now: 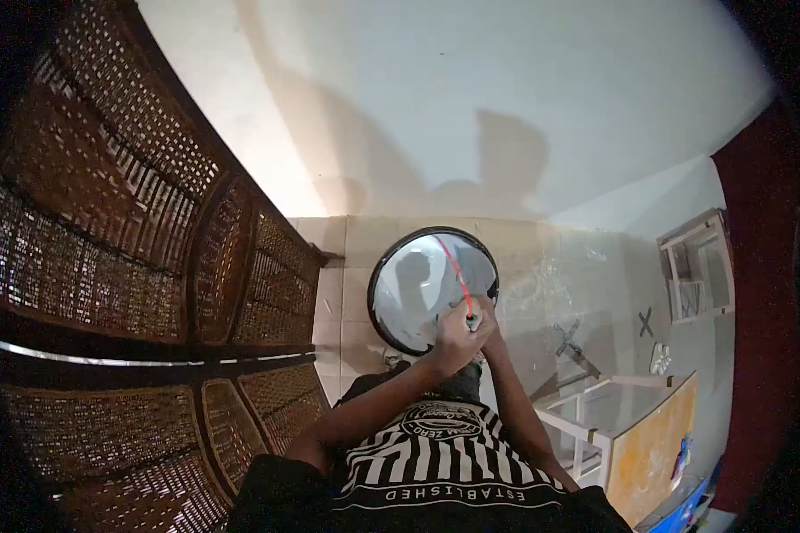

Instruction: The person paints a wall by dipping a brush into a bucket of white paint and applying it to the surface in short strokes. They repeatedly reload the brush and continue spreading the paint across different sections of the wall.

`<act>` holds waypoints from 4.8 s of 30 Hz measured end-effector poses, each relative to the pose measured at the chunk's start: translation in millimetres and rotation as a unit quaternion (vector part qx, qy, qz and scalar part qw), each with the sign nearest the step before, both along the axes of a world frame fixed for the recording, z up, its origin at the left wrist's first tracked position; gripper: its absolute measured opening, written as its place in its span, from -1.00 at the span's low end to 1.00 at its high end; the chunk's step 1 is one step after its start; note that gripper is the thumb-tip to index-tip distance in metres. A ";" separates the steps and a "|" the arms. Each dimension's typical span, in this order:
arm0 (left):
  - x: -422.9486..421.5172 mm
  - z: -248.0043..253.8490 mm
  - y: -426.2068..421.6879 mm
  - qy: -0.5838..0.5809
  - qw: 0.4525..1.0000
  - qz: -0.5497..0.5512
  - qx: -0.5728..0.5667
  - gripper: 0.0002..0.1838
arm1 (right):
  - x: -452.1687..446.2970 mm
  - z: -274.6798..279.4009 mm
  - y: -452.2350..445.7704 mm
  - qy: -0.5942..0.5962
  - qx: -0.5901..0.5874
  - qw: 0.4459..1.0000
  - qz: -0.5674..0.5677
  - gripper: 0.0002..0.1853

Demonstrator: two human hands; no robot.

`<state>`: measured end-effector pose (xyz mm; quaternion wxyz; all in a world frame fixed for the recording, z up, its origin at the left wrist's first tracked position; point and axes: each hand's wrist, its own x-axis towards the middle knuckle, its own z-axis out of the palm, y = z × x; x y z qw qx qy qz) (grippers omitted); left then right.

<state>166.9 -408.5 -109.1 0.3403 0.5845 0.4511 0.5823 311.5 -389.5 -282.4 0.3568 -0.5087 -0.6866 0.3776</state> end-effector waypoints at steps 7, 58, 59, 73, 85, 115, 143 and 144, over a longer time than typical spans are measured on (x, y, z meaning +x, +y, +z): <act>19.7 -10.9 8.2 0.053 0.997 0.048 0.009 -0.69 | 2.9 81.2 22.0 -0.059 -0.113 0.992 -0.020 -0.73; 218.3 22.9 113.4 -0.095 0.979 -0.040 -0.178 -0.62 | 250.4 133.1 147.9 -0.075 -0.061 0.989 0.108 -0.71; 221.7 27.9 113.7 -0.094 0.979 -0.042 -0.178 -0.62 | 254.0 139.3 147.5 -0.075 -0.061 0.990 0.106 -0.71; 236.5 6.6 122.3 -0.076 0.984 -0.076 -0.145 -0.64 | 283.0 123.1 145.0 -0.116 0.009 0.991 0.063 -0.77; 259.9 21.4 125.1 -0.047 0.984 -0.029 -0.168 -0.65 | 290.1 136.9 135.8 -0.197 0.020 0.975 0.098 -0.86; 288.0 24.5 94.5 -0.101 0.969 -0.138 -0.180 -0.64 | 279.8 117.1 187.4 -0.214 -0.073 0.952 0.206 -0.72; 291.6 47.3 131.7 -0.110 0.950 -0.175 -0.234 -0.77 | 330.1 179.1 132.4 -0.103 0.067 0.981 0.148 -0.73; 291.1 52.4 131.8 -0.142 0.934 -0.187 -0.268 -0.78 | 331.1 175.4 135.9 -0.107 0.073 0.980 0.148 -0.73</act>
